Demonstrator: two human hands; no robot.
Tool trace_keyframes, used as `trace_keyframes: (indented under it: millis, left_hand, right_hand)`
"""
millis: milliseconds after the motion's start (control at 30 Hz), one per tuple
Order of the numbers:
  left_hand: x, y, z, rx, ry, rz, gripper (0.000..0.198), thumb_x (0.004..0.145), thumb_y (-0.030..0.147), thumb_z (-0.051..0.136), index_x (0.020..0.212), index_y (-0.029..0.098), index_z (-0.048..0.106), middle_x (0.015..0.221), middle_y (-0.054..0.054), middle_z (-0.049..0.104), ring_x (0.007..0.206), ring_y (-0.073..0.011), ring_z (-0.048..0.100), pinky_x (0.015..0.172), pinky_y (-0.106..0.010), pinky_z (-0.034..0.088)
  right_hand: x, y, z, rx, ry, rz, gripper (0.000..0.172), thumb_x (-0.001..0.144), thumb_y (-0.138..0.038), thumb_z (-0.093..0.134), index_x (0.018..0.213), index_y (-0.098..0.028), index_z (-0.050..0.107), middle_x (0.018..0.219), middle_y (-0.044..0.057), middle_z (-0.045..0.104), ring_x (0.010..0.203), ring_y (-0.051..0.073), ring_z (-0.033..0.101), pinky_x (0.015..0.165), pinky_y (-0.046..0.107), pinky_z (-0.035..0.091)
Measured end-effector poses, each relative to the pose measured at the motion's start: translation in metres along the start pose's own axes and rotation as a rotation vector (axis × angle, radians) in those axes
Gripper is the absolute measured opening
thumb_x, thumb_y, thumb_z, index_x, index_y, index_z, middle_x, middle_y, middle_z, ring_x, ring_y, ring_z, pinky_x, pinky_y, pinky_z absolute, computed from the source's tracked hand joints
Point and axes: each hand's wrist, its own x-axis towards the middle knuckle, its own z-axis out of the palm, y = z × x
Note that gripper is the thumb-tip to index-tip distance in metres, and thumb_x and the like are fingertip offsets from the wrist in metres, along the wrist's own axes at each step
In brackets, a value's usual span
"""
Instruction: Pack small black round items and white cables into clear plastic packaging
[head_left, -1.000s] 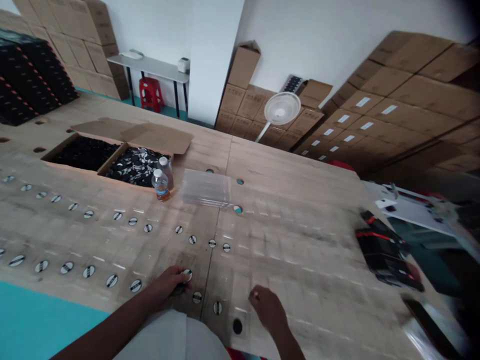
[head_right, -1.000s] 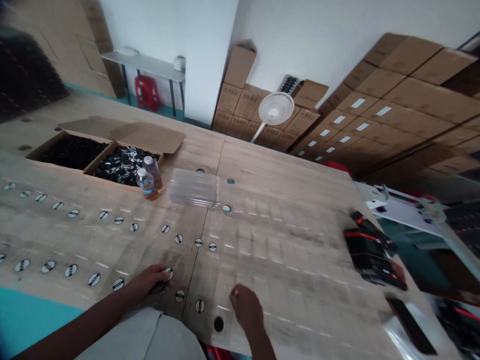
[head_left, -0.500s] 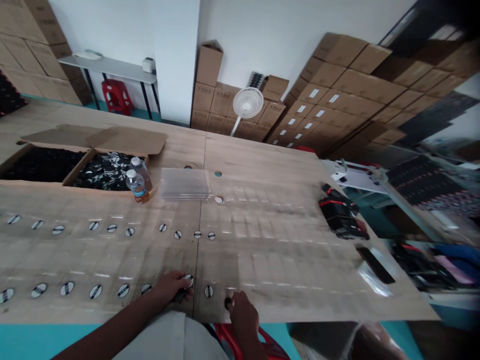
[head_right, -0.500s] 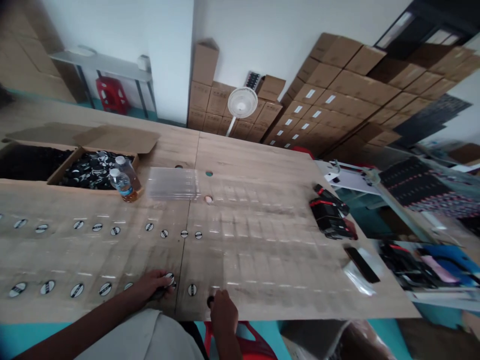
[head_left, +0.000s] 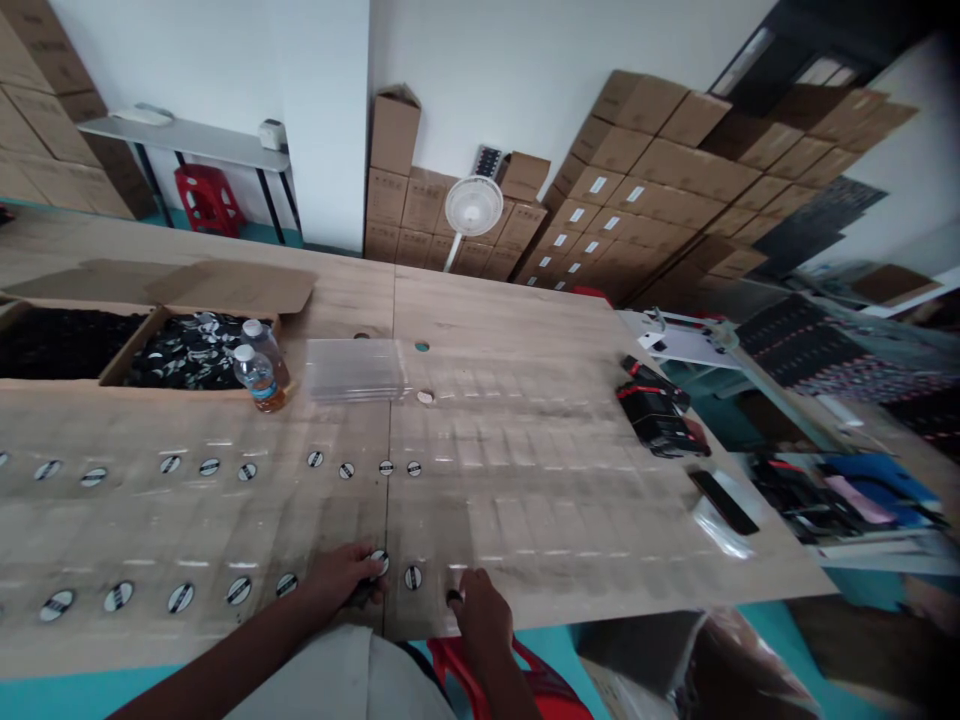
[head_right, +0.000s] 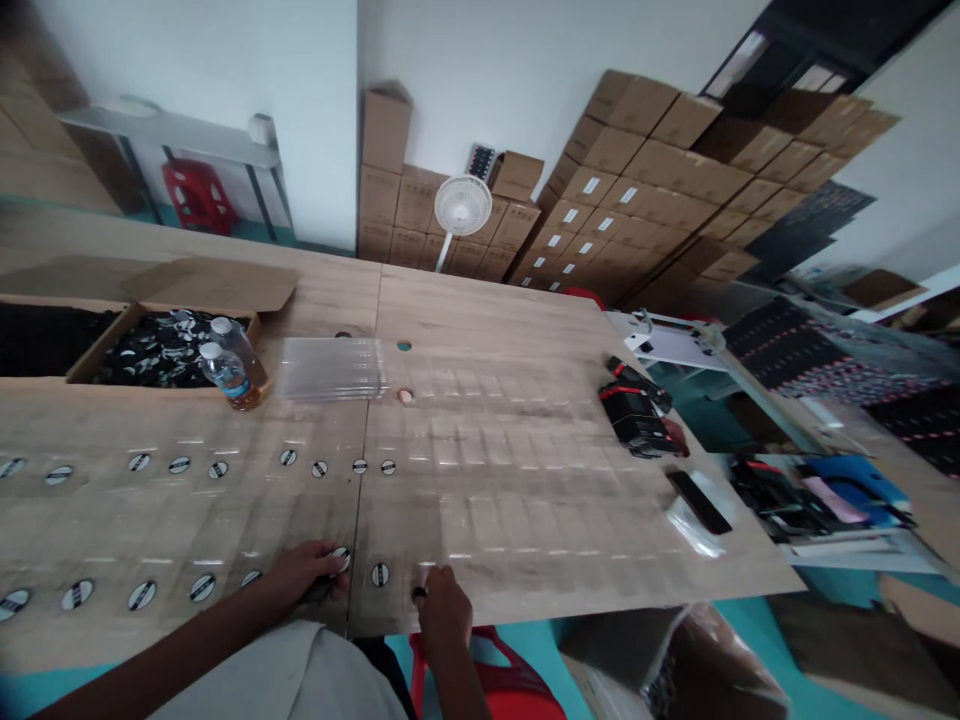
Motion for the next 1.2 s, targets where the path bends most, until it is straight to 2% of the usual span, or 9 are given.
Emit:
trace_keyframes:
  millis: [200, 333, 467, 633, 767, 933, 1033, 1100, 1200]
  left_hand:
    - [-0.003, 0.008, 0.005, 0.022, -0.005, -0.006, 0.035, 0.063, 0.05, 0.066, 0.072, 0.018, 0.055, 0.063, 0.0, 0.064, 0.051, -0.0114, 0.054, 0.047, -0.022, 0.034]
    - [-0.003, 0.012, 0.009, 0.039, -0.003, -0.03, 0.04, 0.064, 0.056, 0.066, 0.072, 0.019, 0.053, 0.062, 0.001, 0.061, 0.048, -0.0106, 0.051, 0.045, -0.022, 0.031]
    - [0.002, 0.016, 0.013, 0.089, -0.053, -0.01, 0.041, 0.067, 0.058, 0.063, 0.07, 0.019, 0.053, 0.056, 0.003, 0.056, 0.045, -0.0101, 0.047, 0.044, -0.023, 0.029]
    - [0.017, 0.016, 0.029, 0.167, -0.148, 0.015, 0.039, 0.069, 0.056, 0.062, 0.07, 0.018, 0.056, 0.05, 0.004, 0.053, 0.041, -0.0089, 0.04, 0.042, -0.024, 0.026]
    - [0.037, 0.021, 0.052, 0.118, -0.097, 0.081, 0.035, 0.071, 0.051, 0.062, 0.074, 0.017, 0.058, 0.05, 0.005, 0.055, 0.04, -0.0086, 0.042, 0.043, -0.023, 0.026]
    - [0.056, 0.03, 0.084, -0.172, 0.213, 0.092, 0.025, 0.063, 0.038, 0.06, 0.075, 0.016, 0.058, 0.054, 0.003, 0.058, 0.043, -0.0093, 0.046, 0.042, -0.022, 0.029]
    - [0.058, 0.027, 0.101, -0.327, 0.33, 0.109, 0.033, 0.059, 0.034, 0.061, 0.086, 0.014, 0.06, 0.061, 0.001, 0.063, 0.047, -0.0102, 0.051, 0.045, -0.022, 0.034]
    - [0.058, 0.022, 0.111, -0.354, 0.384, 0.114, 0.04, 0.057, 0.032, 0.065, 0.092, 0.014, 0.06, 0.067, -0.001, 0.066, 0.048, -0.0102, 0.053, 0.045, -0.022, 0.035]
    - [0.065, 0.018, 0.123, -0.368, 0.412, 0.162, 0.046, 0.061, 0.034, 0.067, 0.101, 0.016, 0.056, 0.073, -0.003, 0.07, 0.047, -0.0103, 0.055, 0.043, -0.021, 0.032]
  right_hand:
    - [0.004, -0.003, -0.003, 0.004, 0.045, -0.01, 0.017, 0.091, -0.02, 0.046, 0.097, -0.021, 0.062, 0.102, 0.007, 0.066, 0.092, 0.017, 0.066, 0.073, 0.025, 0.042]
    - [0.0, -0.005, -0.009, 0.021, 0.035, -0.001, 0.017, 0.085, -0.019, 0.054, 0.099, -0.022, 0.062, 0.103, 0.005, 0.066, 0.092, 0.017, 0.065, 0.073, 0.024, 0.042]
    - [-0.012, -0.007, -0.028, 0.307, 0.048, 0.069, 0.008, 0.081, -0.024, 0.058, 0.084, -0.021, 0.064, 0.089, 0.004, 0.067, 0.081, 0.017, 0.064, 0.069, 0.025, 0.041]
    - [-0.008, -0.03, -0.044, 0.674, 0.023, -0.07, 0.03, 0.087, -0.042, 0.046, 0.078, -0.019, 0.064, 0.066, -0.001, 0.064, 0.063, 0.014, 0.057, 0.06, 0.024, 0.041]
    - [0.03, -0.039, -0.052, 0.759, -0.021, -0.232, 0.026, 0.083, -0.035, 0.048, 0.07, -0.018, 0.062, 0.059, -0.003, 0.06, 0.055, 0.013, 0.053, 0.054, 0.022, 0.039]
    - [0.12, -0.015, -0.082, 0.605, 0.06, -0.283, 0.027, 0.087, -0.03, 0.044, 0.072, -0.018, 0.063, 0.072, 0.003, 0.066, 0.071, 0.015, 0.058, 0.064, 0.023, 0.038]
    - [0.166, -0.004, -0.1, 0.526, 0.043, -0.317, 0.019, 0.081, -0.021, 0.052, 0.068, -0.017, 0.064, 0.075, 0.007, 0.068, 0.078, 0.018, 0.06, 0.067, 0.025, 0.036]
    - [0.18, 0.0, -0.109, 0.493, 0.016, -0.36, 0.017, 0.078, -0.015, 0.054, 0.064, -0.016, 0.065, 0.075, 0.01, 0.068, 0.079, 0.019, 0.06, 0.067, 0.026, 0.036]
    - [0.174, 0.006, -0.113, 0.5, -0.021, -0.452, 0.024, 0.083, -0.02, 0.05, 0.066, -0.015, 0.067, 0.074, 0.009, 0.068, 0.074, 0.018, 0.059, 0.064, 0.026, 0.035]
